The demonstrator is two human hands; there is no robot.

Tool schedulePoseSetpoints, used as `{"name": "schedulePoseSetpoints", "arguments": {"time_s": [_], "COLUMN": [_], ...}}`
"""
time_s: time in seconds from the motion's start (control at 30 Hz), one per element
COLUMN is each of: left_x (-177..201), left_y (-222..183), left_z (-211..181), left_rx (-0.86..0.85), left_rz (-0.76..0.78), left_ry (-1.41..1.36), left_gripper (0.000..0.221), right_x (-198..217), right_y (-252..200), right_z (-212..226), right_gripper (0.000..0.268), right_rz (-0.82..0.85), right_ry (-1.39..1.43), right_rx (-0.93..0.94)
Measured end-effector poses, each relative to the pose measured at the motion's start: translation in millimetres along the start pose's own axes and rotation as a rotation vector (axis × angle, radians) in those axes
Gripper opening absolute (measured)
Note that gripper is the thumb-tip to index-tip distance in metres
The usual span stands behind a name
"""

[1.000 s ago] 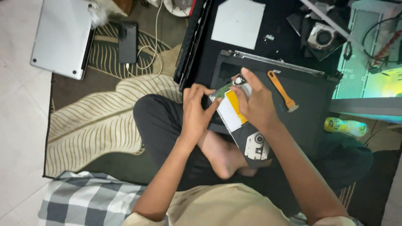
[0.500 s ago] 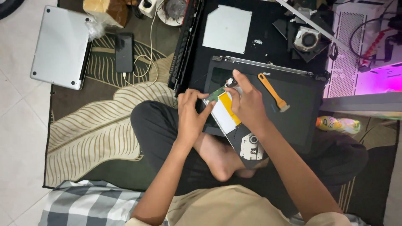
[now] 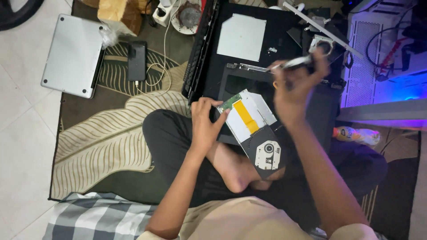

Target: Repairing a small electronic component by peeling tape and using a screwdriver to manipulate parts.

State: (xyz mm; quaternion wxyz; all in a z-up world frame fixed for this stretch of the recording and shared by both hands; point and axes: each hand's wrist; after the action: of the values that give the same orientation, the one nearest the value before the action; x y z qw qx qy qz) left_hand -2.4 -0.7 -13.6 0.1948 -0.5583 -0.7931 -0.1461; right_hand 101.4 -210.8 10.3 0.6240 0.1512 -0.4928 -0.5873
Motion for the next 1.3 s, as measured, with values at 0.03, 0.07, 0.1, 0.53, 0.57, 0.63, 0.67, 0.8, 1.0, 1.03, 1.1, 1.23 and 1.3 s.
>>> {"name": "schedulePoseSetpoints", "arguments": {"time_s": [0.03,0.07,0.1,0.53,0.57,0.63,0.67,0.8,1.0,1.03,1.1,1.23,1.3], "left_x": [-3,-1,0,-14,-15,-15,-15,-14,-9,-7,-2,7,7], "left_y": [-3,-5,-6,-9,-10,-10,-10,-9,-11,-12,-22,-49,-62], "left_z": [-1,-3,-6,-11,-11,-10,-11,-12,-16,-15,-25,-60,-77], "left_rx": [-0.086,-0.085,-0.108,-0.094,-0.089,-0.067,-0.063,-0.070,-0.066,-0.058,-0.039,0.023,0.114], "left_rz": [-0.072,-0.072,-0.090,-0.229,-0.227,-0.226,-0.224,-0.226,-0.193,-0.164,-0.175,-0.078,0.071], "left_ry": [0.064,0.066,0.067,0.184,0.185,0.178,0.179,0.168,0.107,0.092,0.002,-0.243,-0.469], "left_gripper": [0.027,0.027,0.028,0.023,0.023,0.022,0.022,0.021,0.023,0.025,0.021,0.020,0.029], "right_x": [9,14,19,9,6,-1,-3,-7,1,3,18,43,54], "right_y": [9,10,11,14,12,9,12,16,18,20,20,0,-15], "right_z": [-1,-7,-14,-60,-63,-69,-68,-69,-51,-43,-3,79,114], "right_gripper": [0.096,0.096,0.096,0.098,0.098,0.099,0.099,0.096,0.098,0.103,0.103,0.107,0.105], "right_rz": [-0.130,-0.131,-0.162,0.020,0.024,-0.016,-0.014,0.042,0.006,-0.041,-0.057,-0.194,-0.215], "right_ry": [0.204,0.206,0.186,0.003,0.004,0.102,0.103,0.020,0.111,0.195,0.316,0.374,0.387], "right_rx": [-0.099,-0.100,-0.110,-0.028,-0.032,-0.044,-0.048,-0.017,-0.036,-0.048,-0.070,-0.237,-0.280]}}
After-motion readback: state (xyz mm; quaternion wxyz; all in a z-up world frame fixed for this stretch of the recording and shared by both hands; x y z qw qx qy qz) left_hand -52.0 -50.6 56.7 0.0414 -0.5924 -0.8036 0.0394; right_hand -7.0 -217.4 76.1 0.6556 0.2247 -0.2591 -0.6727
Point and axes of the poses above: each hand's wrist, its own y-axis towards the middle knuckle, its own x-axis out of the back of the hand, z = x × y, and after that the axes turned 13 degrees about x, right-handed
